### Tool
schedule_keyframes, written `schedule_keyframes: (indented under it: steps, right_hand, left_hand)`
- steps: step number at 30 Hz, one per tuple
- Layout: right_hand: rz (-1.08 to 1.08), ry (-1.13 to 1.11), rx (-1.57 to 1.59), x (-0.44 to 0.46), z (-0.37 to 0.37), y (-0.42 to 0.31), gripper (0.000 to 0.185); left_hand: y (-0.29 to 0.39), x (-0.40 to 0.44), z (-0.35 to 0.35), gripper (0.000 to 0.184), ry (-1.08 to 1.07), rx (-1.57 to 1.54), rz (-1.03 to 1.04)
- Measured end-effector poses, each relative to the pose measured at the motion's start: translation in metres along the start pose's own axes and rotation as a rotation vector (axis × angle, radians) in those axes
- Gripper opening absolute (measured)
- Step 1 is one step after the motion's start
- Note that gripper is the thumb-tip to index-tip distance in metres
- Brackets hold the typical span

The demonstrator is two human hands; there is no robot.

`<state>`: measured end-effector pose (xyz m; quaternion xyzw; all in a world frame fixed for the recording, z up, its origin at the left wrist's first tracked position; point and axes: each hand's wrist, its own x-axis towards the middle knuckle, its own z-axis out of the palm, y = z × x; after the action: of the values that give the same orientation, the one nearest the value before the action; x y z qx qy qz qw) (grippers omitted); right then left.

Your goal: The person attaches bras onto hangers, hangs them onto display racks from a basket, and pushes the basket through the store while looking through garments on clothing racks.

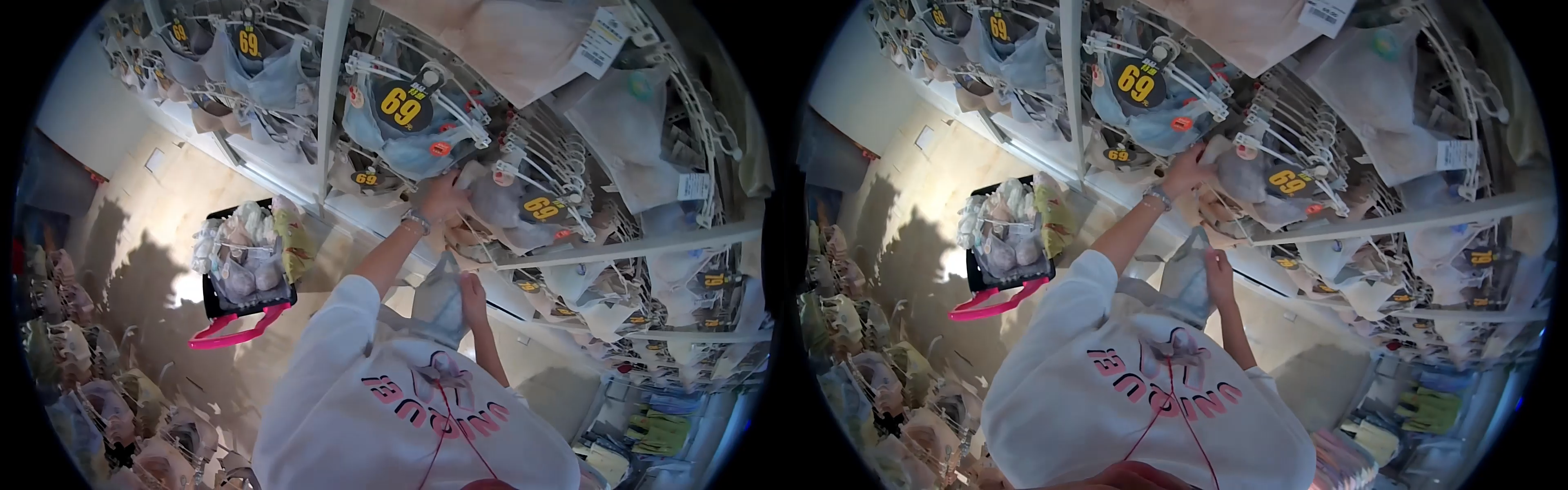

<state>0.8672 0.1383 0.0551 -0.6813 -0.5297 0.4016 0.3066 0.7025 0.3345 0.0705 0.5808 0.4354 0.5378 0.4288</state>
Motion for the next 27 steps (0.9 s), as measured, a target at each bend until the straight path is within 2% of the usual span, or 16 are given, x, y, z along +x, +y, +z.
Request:
schedule_keyframes:
  steps: [3,4,6,7,10,14,17,20,23,26,27]
  right_hand:
    - [-0.051,0.024,0.029,0.018,-0.017,0.011,0.044]
    - [-0.062,0.033,0.066,0.024,-0.019,0.018,0.047]
    - [-0.002,-0.104,0.284,0.03,-0.026,0.014,0.051]
    - [0.116,-0.099,0.396,0.032,-0.026,0.02,0.057]
    - [0.287,-0.14,0.85,0.027,-0.021,0.012,0.058]
    - [0.359,-0.076,1.029,0.007,-0.014,-0.002,0.049]
    - [0.336,-0.031,1.086,0.0,-0.012,0.017,0.046]
    - [0.269,-0.041,1.206,-0.018,-0.009,-0.012,0.045]
    - [0.211,-0.033,1.258,-0.033,-0.015,-0.032,0.044]
    - [0.172,-0.033,1.321,-0.045,-0.014,-0.043,0.045]
    - [0.176,-0.023,1.329,-0.051,-0.013,-0.045,0.045]
  left_hand:
    - [-0.012,-0.034,0.017,0.04,0.018,0.224,-0.01]
    - [0.002,-0.051,0.017,0.039,-0.028,0.184,-0.004]
    - [0.029,-0.083,0.019,0.038,-0.076,0.159,0.002]
    - [0.035,-0.096,0.022,0.037,-0.08,0.171,0.005]
    - [0.053,-0.121,0.025,0.037,-0.069,0.176,0.124]
    - [0.057,-0.14,0.019,0.037,-0.162,0.212,0.257]
    - [0.061,-0.142,-0.003,0.034,-0.274,0.208,0.3]
    - [0.039,-0.134,-0.007,0.03,-0.319,-0.157,0.149]
    - [0.012,-0.111,-0.015,0.033,-0.456,-0.347,-0.136]
    - [-0.012,-0.079,-0.005,0.046,-0.331,0.025,-0.067]
    - [-0.026,-0.063,0.004,0.064,-0.338,0.067,-0.12]
